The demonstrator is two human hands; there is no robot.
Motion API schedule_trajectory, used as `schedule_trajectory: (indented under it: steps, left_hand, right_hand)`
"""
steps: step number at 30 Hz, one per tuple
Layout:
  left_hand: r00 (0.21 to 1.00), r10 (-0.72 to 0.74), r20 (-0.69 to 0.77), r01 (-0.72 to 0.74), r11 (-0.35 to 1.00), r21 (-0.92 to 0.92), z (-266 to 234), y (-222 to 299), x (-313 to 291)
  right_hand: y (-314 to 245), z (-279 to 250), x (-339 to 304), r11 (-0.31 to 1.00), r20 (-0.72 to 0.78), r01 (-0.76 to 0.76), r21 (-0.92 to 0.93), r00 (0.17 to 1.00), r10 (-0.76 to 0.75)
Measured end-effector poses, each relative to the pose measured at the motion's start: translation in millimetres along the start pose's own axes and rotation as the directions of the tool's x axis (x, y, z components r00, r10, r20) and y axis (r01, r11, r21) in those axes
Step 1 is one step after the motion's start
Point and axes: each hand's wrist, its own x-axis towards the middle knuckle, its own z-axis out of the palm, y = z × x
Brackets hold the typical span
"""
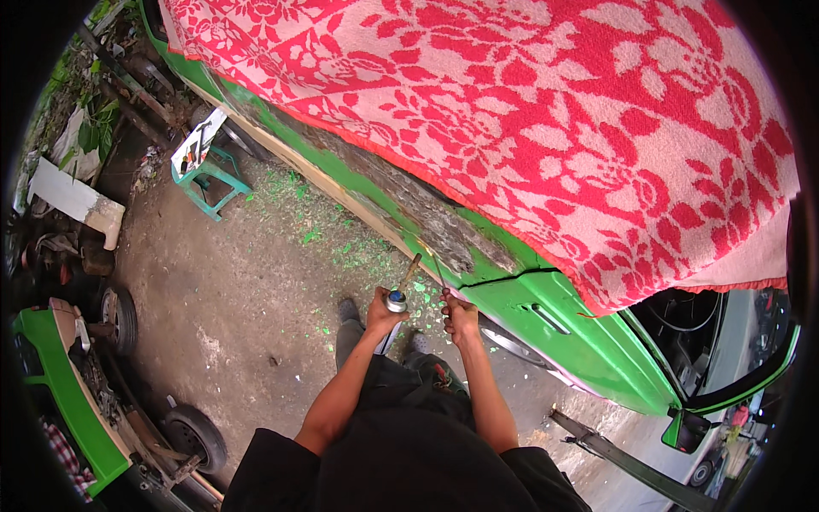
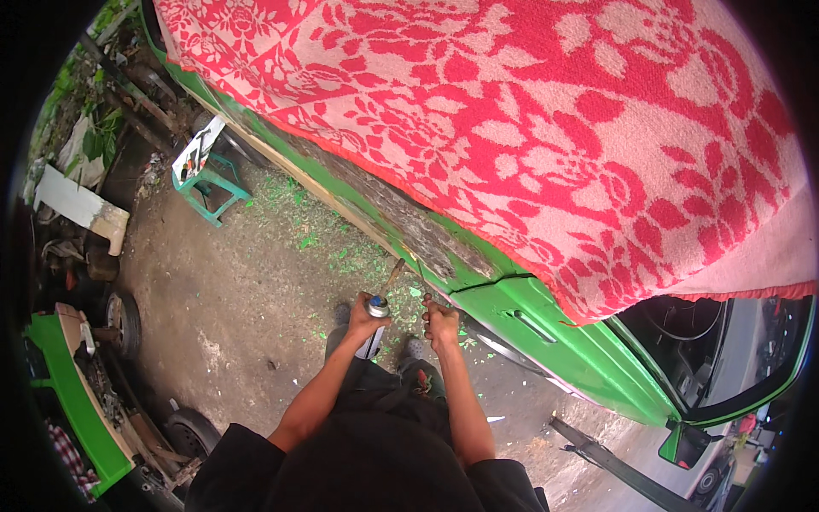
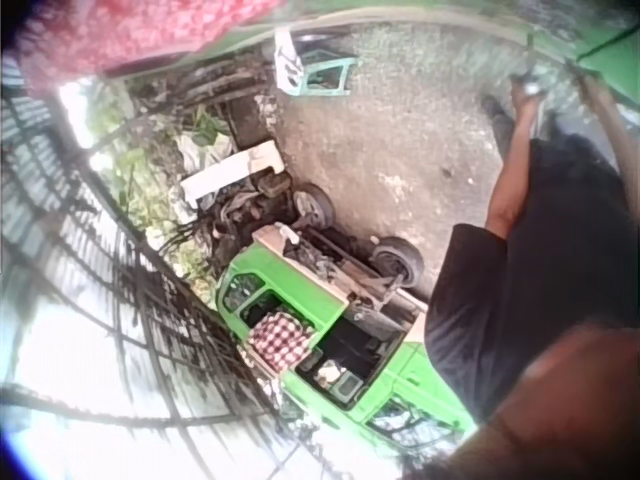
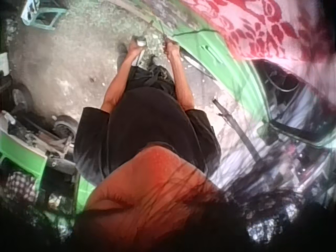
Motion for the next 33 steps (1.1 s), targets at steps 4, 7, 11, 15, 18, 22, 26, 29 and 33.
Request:
schedule_trajectory:
  steps: [4, 7, 11, 15, 18, 22, 26, 29, 33]
  left_hand:
    - [0.995, -0.036, -0.096, 0.030, 0.998, -0.062, -2.8, -8.1, -4.3]
    - [0.989, -0.072, -0.126, 0.066, 0.997, -0.050, -6.4, 1.2, -7.0]
    - [0.977, -0.105, -0.188, 0.096, 0.994, -0.056, -13.0, 17.8, -15.9]
    - [0.944, -0.166, -0.285, 0.111, 0.973, -0.202, -16.0, 4.9, -12.3]
    - [0.935, -0.145, -0.324, 0.067, 0.968, -0.241, -17.6, -2.7, -9.7]
    - [0.937, -0.115, -0.331, 0.026, 0.965, -0.260, -18.6, -13.4, -9.6]
    - [0.938, -0.110, -0.328, 0.036, 0.974, -0.223, -18.2, -7.1, -16.5]
    - [0.946, -0.120, -0.302, 0.039, 0.965, -0.259, -18.9, -3.4, -18.3]
    - [0.956, -0.120, -0.267, 0.043, 0.960, -0.277, -21.4, 0.1, -20.0]
  right_hand:
    - [-2.5, 8.0, -7.5, 0.998, 0.036, 0.064, 0.026, 0.997, -0.065]
    - [-2.1, 3.9, 9.8, 0.994, 0.023, 0.069, -0.084, 0.997, -0.067]
    - [-5.5, -2.1, 8.1, 0.986, 0.019, 0.073, -0.150, 0.997, -0.071]
    - [-8.6, -1.6, 7.2, 0.984, 0.039, 0.073, -0.165, 0.997, -0.068]
    - [-7.6, -2.9, 0.9, 0.991, 0.003, 0.054, -0.119, 0.999, -0.054]
    - [-13.8, -6.6, -15.9, 1.000, 0.090, 0.015, 0.026, 0.996, -0.017]
    - [-12.2, -8.0, -14.3, 0.994, 0.095, 0.005, 0.107, 0.995, -0.015]
    - [-11.6, -4.6, -9.7, 0.985, 0.111, -0.022, 0.171, 0.994, 0.003]
    - [-12.3, -2.9, -2.8, 0.968, 0.161, -0.091, 0.232, 0.986, 0.054]
